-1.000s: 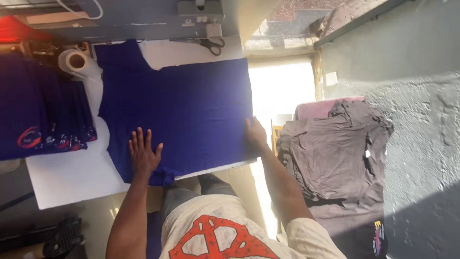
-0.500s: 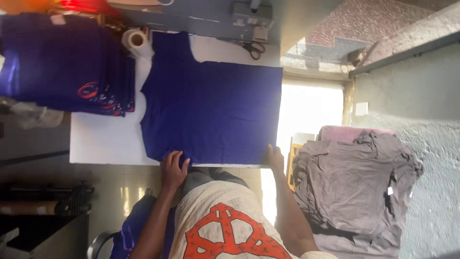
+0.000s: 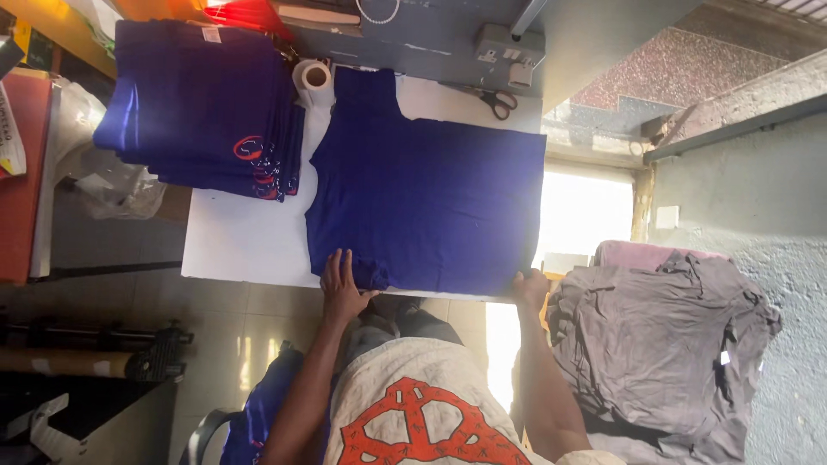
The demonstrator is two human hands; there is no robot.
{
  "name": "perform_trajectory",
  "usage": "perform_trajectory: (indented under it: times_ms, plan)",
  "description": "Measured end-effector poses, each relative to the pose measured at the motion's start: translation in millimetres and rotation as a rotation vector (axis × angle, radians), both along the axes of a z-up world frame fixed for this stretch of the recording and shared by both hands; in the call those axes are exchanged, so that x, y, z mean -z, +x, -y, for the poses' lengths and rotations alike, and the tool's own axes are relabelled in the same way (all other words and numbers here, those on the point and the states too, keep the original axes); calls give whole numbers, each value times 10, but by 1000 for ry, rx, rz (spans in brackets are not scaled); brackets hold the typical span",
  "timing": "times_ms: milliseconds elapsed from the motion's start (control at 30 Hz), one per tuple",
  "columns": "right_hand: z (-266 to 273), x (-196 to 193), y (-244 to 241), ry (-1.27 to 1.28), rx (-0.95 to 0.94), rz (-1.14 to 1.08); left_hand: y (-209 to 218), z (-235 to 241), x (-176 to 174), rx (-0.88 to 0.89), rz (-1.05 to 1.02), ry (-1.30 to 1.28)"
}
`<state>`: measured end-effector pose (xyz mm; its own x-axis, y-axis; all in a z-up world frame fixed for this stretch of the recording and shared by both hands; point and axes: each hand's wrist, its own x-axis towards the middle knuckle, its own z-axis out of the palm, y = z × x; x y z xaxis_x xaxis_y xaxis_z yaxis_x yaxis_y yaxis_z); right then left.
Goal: The person folds blue t-shirts on a white table, smoothing and aligning each shirt before folding it into a compact rectangle. The folded shirts are stacked on the table and later placed on a nearby chair.
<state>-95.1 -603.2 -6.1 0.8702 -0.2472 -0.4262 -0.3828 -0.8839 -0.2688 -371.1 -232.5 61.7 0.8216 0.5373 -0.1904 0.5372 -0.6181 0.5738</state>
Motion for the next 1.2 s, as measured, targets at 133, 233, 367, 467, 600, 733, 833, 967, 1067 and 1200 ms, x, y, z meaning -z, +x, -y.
perform_trajectory:
  times_ms: [133,233,367,467,600,733,833,967,1067,1200]
  plan:
    - [241,184,-8,-12,37,-64,13,-313,570,160,-193,-44]
    - [589,502,4,-126,-20,-144,43,-520,764,366,-375,-30]
    - [387,-27,-99,439,308,-65,40,-782,320,227,-318,-422]
    - [338,-180,-158,580,366,1,-104,-980,149,107,-234,-664]
    - [738,357,-32,710,389,10,-275,-1066,-102,114,-327,-782]
    - [-6,-1029,-314,439,150,-19,-292,-1066,-212,109,-362,-814]
    - [197,-607,-99,789,186,120,3,-1147,-438,80,-343,-823]
    - [56,-871,225,495,-57,11,480,-1418,-200,81,-281,-737]
    - [362,-86,688,290,-260,-110,907,-1710,217,-46,-125,-773]
    - [302,385,956,1095,460,-303,1222,-2016,659,-154,-49,-606]
